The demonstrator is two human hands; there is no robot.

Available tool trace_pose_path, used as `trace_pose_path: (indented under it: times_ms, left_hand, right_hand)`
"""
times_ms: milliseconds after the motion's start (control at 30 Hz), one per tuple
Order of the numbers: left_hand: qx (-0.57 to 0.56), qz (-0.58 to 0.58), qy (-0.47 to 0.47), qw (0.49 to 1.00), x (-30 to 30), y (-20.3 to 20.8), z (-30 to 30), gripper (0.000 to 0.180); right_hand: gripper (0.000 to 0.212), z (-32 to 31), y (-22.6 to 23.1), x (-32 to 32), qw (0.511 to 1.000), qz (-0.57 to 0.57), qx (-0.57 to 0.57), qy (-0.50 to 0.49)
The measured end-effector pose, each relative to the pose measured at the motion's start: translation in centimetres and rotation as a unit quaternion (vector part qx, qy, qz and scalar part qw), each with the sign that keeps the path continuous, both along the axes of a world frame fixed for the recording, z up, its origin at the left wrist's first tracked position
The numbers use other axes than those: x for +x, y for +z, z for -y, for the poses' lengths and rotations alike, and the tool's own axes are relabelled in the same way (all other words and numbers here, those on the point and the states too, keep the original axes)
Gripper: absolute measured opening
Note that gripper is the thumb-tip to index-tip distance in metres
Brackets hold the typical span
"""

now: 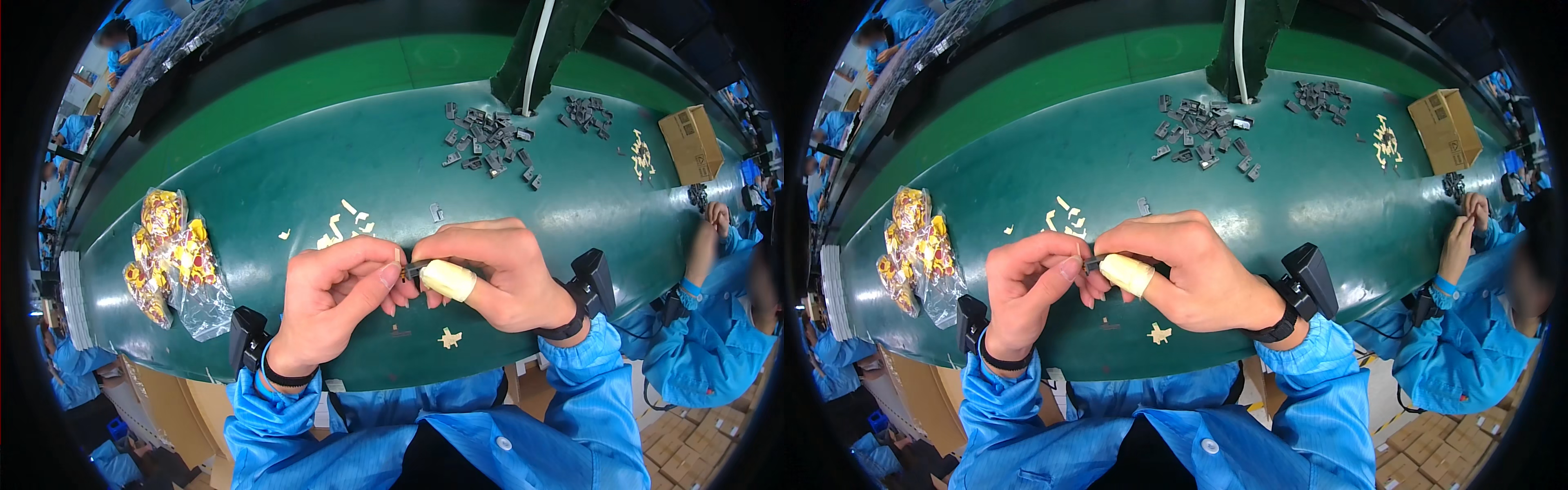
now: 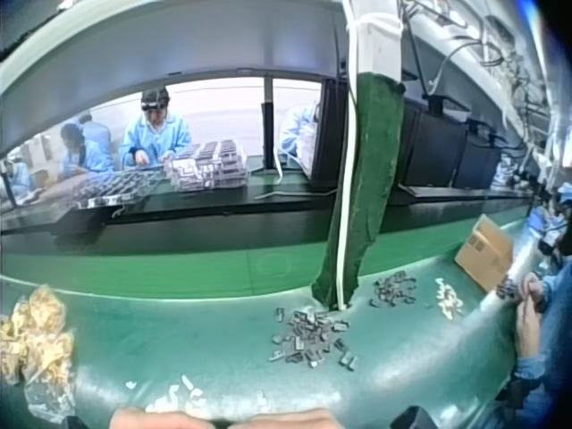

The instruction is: Manually assemble small plastic and rubber components on a factory assembly line.

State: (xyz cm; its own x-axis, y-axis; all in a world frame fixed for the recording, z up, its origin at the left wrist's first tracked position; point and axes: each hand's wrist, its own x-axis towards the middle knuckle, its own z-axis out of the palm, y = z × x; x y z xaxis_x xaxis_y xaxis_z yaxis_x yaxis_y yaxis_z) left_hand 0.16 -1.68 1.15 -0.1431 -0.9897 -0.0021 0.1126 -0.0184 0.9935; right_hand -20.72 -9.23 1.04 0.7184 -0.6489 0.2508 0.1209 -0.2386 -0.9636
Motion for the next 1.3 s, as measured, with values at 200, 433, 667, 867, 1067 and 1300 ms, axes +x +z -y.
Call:
trace_pose_path:
  times_ms: [200, 433, 667, 867, 1067, 1300]
  left_hand:
    - [0.004, 0.004, -0.014, 1.0, 0.3, 0.0, 0.0, 0.016]
    - [0.012, -0.009, -0.021, 1.0, 0.2, 0.1, -0.1, 0.018]
    - [-0.003, 0.019, -0.03, 0.999, 0.3, 0.2, 0.0, 0.02]
    - [-0.023, 0.11, 0.055, 0.992, 0.2, 0.0, 0.0, 0.015]
    - [-0.085, 0.418, 0.095, 0.899, 3.1, 0.1, 0.7, 0.009]
    - [-0.085, 0.472, 0.147, 0.865, 3.4, 0.2, 0.3, 0.007]
  right_hand:
    - [0.015, 0.0, -0.4, 0.1, 1.0, 0.0, -0.002, 0.002]
    - [0.015, -0.1, -0.6, 0.1, 1.0, 0.001, 0.009, 0.002]
    - [0.015, -0.1, -0.6, 0.1, 1.0, 0.007, 0.014, 0.004]
    - [0.015, -0.3, -0.7, 0.1, 0.999, 0.018, 0.023, -0.015]
    - [0.016, -0.3, -0.5, -0.1, 0.996, 0.03, 0.062, -0.055]
    - [0.016, -0.2, -0.6, -0.2, 0.992, 0.032, 0.092, -0.075]
